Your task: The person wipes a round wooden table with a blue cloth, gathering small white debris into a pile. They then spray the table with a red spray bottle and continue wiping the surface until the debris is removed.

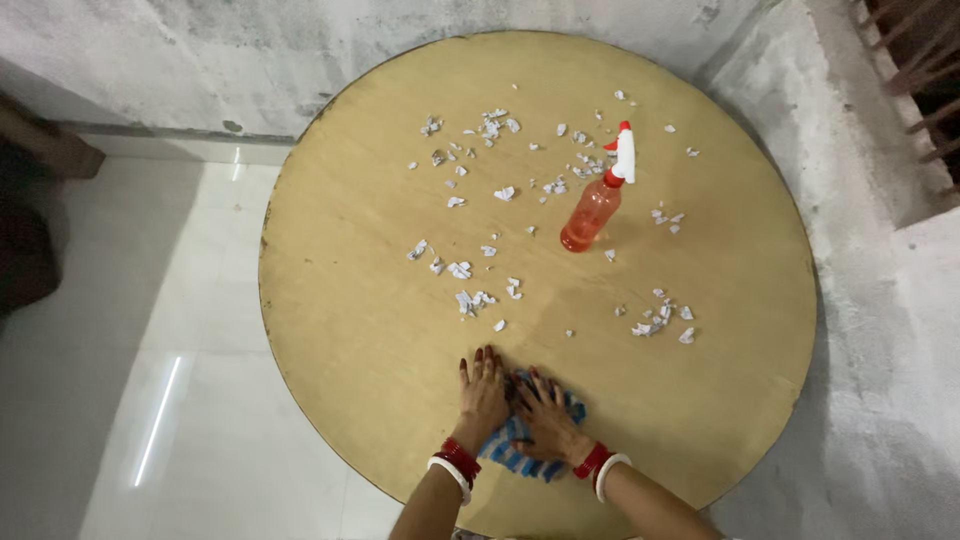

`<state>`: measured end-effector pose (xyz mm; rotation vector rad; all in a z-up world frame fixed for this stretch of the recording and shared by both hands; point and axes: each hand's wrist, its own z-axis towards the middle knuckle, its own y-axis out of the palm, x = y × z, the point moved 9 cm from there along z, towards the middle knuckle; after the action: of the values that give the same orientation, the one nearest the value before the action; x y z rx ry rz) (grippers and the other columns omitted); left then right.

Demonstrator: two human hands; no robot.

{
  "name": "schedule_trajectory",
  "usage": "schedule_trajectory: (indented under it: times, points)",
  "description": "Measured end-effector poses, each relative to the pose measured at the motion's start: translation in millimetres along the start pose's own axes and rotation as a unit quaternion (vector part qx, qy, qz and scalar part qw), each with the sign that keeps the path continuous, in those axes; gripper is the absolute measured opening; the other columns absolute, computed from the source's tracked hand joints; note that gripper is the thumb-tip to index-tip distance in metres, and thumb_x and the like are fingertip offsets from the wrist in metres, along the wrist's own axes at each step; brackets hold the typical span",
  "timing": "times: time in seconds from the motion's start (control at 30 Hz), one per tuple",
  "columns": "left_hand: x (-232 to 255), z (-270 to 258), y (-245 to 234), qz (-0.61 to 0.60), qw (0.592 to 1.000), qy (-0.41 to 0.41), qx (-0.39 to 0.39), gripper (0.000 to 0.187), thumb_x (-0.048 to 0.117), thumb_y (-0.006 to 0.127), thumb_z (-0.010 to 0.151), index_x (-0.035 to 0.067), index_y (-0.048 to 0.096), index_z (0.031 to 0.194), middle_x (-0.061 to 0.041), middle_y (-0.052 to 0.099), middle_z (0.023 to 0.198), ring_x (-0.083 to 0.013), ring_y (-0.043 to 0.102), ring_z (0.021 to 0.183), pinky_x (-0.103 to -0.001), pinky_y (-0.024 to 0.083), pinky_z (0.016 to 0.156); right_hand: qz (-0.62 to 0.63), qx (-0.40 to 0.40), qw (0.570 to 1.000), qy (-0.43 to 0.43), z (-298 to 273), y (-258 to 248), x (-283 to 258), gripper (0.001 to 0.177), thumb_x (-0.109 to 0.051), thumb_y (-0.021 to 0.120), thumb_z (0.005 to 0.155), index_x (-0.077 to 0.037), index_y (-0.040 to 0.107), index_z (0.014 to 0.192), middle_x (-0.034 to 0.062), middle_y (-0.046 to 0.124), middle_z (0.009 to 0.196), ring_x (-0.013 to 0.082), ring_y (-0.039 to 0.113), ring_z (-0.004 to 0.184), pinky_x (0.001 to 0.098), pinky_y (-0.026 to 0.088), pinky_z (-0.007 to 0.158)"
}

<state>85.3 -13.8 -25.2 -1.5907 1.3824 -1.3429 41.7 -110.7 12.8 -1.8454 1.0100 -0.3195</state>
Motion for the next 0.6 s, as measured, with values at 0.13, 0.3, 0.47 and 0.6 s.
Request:
schedule_trajectory:
  times: [0.13,0.3,0.47,0.6]
  points:
    - [-17,8,7,0.000,0.999,-0.022,-0.039,0.093,0.041,0.063,0.086,-0.001,0.022,0.158,-0.019,0.010,0.169,-0.0345,0.008,0.157,-0.061,0.005,0.123,-0.038,0.116,0.989,-0.082,18,7,17,0.068,-0.041,0.061,0.089,-0.016,0.047,0.151,0.0142,0.017,0.168,0.0434,0.009,0.151,0.0670,0.017,0.115]
    - [-30,20,5,-0.009,0.999,-0.018,0.044,0.085,0.037,0.062,0.089,-0.001,0.028,0.157,-0.022,0.015,0.168,-0.0373,0.012,0.156,-0.064,0.008,0.122,-0.111,0.226,0.964,-0.087,57,12,47,0.054,-0.017,0.055,0.091,-0.010,0.051,0.145,0.0091,0.030,0.165,0.0373,0.027,0.148,0.0602,0.030,0.114]
    - [-47,24,-14,-0.021,0.994,-0.040,0.098,0.081,0.032,0.061,0.088,0.001,0.031,0.156,-0.022,0.019,0.167,-0.0368,0.016,0.155,-0.063,0.012,0.122,-0.042,0.339,0.939,0.040,90,-28,86,0.060,-0.008,0.050,0.091,0.000,0.050,0.150,0.0118,0.041,0.158,0.0371,0.045,0.132,0.0516,0.040,0.108]
    - [-78,16,-36,-0.064,0.990,-0.086,0.091,0.080,0.034,0.060,0.091,-0.001,0.028,0.156,-0.022,0.017,0.166,-0.0382,0.014,0.154,-0.062,0.012,0.121,0.014,0.445,0.895,0.039,96,-61,70,0.052,-0.007,0.048,0.094,0.002,0.052,0.146,0.0140,0.043,0.157,0.0378,0.048,0.131,0.0487,0.042,0.114]
